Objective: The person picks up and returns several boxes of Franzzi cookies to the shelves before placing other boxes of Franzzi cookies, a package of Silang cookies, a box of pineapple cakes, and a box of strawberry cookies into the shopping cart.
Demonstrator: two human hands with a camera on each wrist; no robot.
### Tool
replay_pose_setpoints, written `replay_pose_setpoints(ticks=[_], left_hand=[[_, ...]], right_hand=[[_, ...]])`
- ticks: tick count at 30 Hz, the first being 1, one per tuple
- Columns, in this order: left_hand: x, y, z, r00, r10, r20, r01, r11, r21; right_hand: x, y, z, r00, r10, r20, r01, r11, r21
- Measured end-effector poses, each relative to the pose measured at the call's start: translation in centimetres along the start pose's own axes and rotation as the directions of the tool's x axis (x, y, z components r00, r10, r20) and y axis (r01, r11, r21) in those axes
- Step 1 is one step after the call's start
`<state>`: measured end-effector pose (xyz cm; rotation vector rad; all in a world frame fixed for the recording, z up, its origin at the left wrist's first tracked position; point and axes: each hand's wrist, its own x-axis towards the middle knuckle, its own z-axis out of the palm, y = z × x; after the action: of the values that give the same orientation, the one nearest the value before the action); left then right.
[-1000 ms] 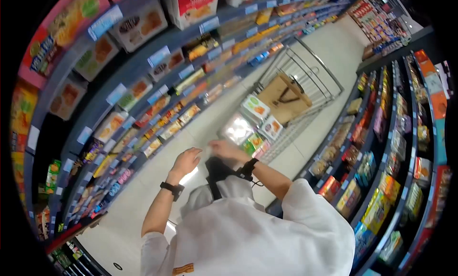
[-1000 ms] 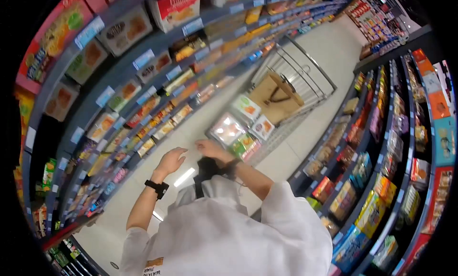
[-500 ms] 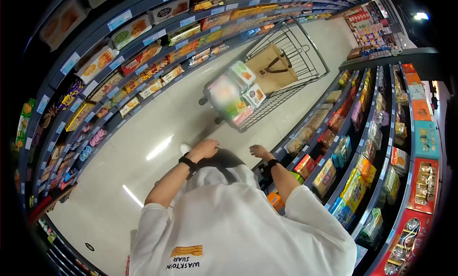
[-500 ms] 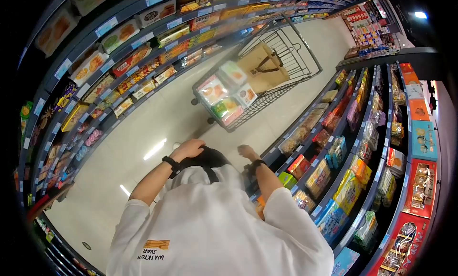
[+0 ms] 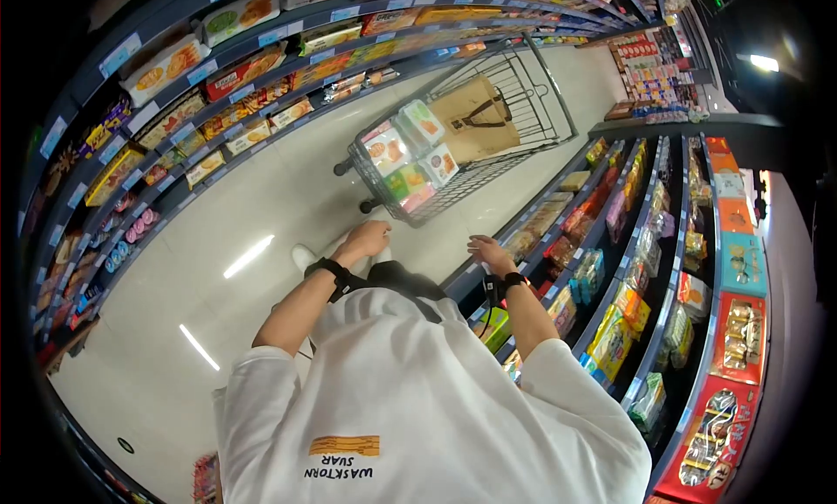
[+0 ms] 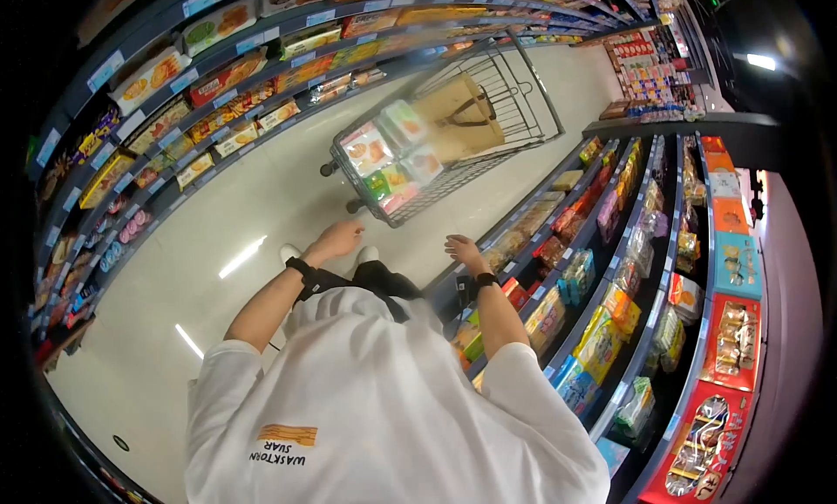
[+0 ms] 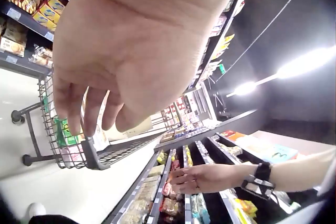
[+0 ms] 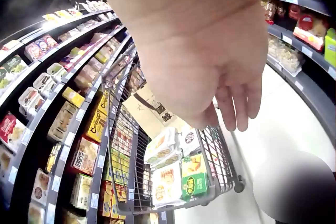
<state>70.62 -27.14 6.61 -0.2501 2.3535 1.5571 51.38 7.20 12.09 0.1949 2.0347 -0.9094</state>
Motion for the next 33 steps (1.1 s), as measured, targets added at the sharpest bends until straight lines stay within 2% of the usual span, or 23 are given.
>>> replay_pose_setpoints(ticks=[4,8,9,12,13,16,20,22,24,26,29,32,33], left_hand=[[0.9,0.9,0.7,0.999,-0.004,-0.032,-0.001,0.992,-0.125],[1.3,1.4,0.8,0.991,-0.047,-0.128,0.02,0.98,-0.2],[1.6,1.3,0.9,0.986,-0.072,-0.149,0.033,0.968,-0.248],[2.8,0.5,1.3,0.973,-0.112,-0.203,0.027,0.924,-0.381],[3.6,0.1,1.5,0.967,-0.122,-0.223,0.017,0.906,-0.422],[5.3,0.4,1.3,0.944,-0.222,-0.243,0.105,0.903,-0.417],[9.5,1.0,1.8,0.892,-0.286,-0.351,0.065,0.848,-0.527],[11.4,3.4,1.2,0.84,-0.378,-0.39,0.058,0.776,-0.628],[16.0,-0.2,5.1,0.723,-0.426,-0.544,0.15,0.865,-0.478],[19.2,-0.5,5.7,0.69,-0.466,-0.554,0.231,0.867,-0.441],[23.0,-0.4,5.7,0.62,-0.584,-0.523,0.392,0.809,-0.438],[26.4,-3.8,7.6,0.536,-0.728,-0.429,0.55,0.686,-0.477],[27.0,-4.8,8.2,0.506,-0.721,-0.473,0.584,0.69,-0.428]], right_hand=[[1.7,-1.1,-0.5,0.995,0.039,0.091,-0.043,0.998,0.038],[4.5,-3.3,-0.8,0.988,0.074,0.133,-0.07,0.997,-0.036],[5.3,-4.0,-1.1,0.983,0.036,0.183,-0.023,0.997,-0.07],[8.4,-6.0,-1.9,0.943,-0.048,0.328,0.053,0.999,-0.008],[9.7,-6.8,-1.8,0.946,-0.043,0.322,0.052,0.998,-0.018],[13.8,-9.2,-1.6,0.96,-0.001,0.28,0.03,0.994,-0.101],[23.4,-9.6,-2.9,0.864,-0.073,0.498,0.078,0.997,0.011],[27.3,-10.2,-3.4,0.887,-0.039,0.461,0.123,0.98,-0.154],[31.2,-11.1,-1.4,0.883,-0.028,0.468,0.182,0.941,-0.287],[37.5,-8.7,-0.2,0.863,-0.086,0.497,0.291,0.89,-0.35],[37.9,-12.5,1.4,0.841,-0.012,0.541,0.326,0.809,-0.488],[41.1,-12.2,3.7,0.807,-0.144,0.573,0.484,0.719,-0.5],[41.3,-13.3,4.6,0.816,-0.097,0.569,0.471,0.683,-0.559]])
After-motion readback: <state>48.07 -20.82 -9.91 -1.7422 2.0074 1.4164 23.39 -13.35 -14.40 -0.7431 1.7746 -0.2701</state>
